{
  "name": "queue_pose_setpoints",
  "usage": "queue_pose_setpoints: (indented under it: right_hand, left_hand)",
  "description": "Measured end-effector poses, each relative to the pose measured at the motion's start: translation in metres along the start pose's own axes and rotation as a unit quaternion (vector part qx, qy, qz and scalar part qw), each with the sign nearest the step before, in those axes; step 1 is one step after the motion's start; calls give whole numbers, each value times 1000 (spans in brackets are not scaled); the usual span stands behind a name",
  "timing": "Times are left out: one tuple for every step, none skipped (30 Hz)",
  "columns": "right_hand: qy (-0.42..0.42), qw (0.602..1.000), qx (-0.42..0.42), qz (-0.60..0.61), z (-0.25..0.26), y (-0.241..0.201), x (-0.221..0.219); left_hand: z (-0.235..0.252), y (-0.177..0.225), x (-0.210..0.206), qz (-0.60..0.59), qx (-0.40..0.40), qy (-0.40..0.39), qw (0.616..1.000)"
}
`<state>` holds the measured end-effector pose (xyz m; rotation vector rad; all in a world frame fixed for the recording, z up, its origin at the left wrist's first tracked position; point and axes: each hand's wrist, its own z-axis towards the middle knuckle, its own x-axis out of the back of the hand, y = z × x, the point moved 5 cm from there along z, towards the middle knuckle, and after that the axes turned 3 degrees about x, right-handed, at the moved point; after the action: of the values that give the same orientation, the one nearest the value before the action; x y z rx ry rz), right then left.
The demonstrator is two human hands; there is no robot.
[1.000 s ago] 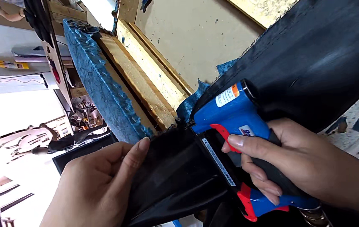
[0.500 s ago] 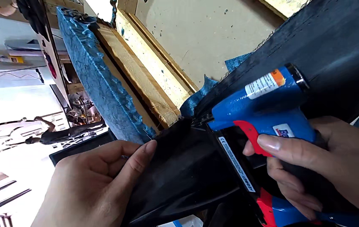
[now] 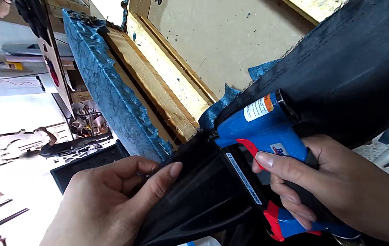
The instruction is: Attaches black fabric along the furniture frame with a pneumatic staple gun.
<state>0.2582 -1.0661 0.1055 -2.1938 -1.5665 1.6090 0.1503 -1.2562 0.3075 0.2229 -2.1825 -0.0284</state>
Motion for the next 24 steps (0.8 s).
queue_pose_setpoints:
  right_hand:
    - [-2,1000,-3,1,0,0,0]
    - [-6,1000,-6,4,0,0,0]
    - [-11,1000,-7,10,-1,-1,0]
    - [-16,1000,-7,22,-2,-2,0]
    - [-23,999,-8,32,-3,-3,0]
    - [-29,999,-11,39,-5,-4,-1]
    - [-35,998,-12,44,-6,-6,-3]
    - [-39,998,-10,47,-8,-7,-5]
    - [-43,998,-6,48,-9,-9,-7]
    - [-44,998,-3,48,-10,-10,-9]
    - [-45,998,-1,46,-10,-11,-11]
    - [-43,998,-2,46,-10,-12,-12]
    - [-43,998,-7,47,-11,-12,-13]
    - [-42,998,-15,49,-11,-12,-13]
    - [-44,997,-20,52,-11,-11,-13]
    - [-49,997,-23,58,-12,-11,-13]
    - [-56,996,-24,67,-12,-10,-13]
    - [-64,995,-21,76,-12,-10,-13]
    - [-71,994,-16,86,-13,-10,-14]
    - [-75,993,-12,92,-14,-11,-16]
    - [-78,993,-13,91,-16,-14,-18]
    - [-78,993,-14,86,-17,-17,-20]
    - [-78,994,-16,79,-18,-20,-22]
    - [-77,995,-14,70,-19,-22,-24]
  left_hand:
    - [1,-1,1,29,0,4,1000]
    - [2,-2,3,64,-5,3,998]
    - [3,-2,4,93,-16,0,996]
    - [6,-3,4,111,-32,-1,993]
    - [8,-3,5,117,-51,-4,992]
    - [10,-4,5,109,-68,-9,992]
    - [12,-4,5,90,-83,-16,992]
    - [14,-5,4,66,-97,-21,993]
    - [16,-5,4,38,-109,-23,993]
    - [18,-5,3,15,-120,-24,992]
    - [19,-4,3,-1,-124,-27,992]
    - [19,-4,3,-14,-123,-32,992]
    - [19,-4,3,-24,-121,-37,992]
    - [19,-4,3,-31,-120,-39,992]
    - [19,-5,2,-37,-119,-39,991]
    - [19,-7,2,-42,-115,-37,992]
    - [20,-9,2,-47,-111,-39,992]
    - [21,-11,3,-53,-109,-44,992]
    - [22,-13,3,-57,-110,-50,991]
    - [23,-14,2,-60,-111,-57,990]
    - [24,-15,2,-66,-111,-64,990]
    - [25,-15,2,-74,-111,-68,989]
    - [26,-16,1,-84,-108,-72,988]
    - [27,-17,1,-95,-106,-77,987]
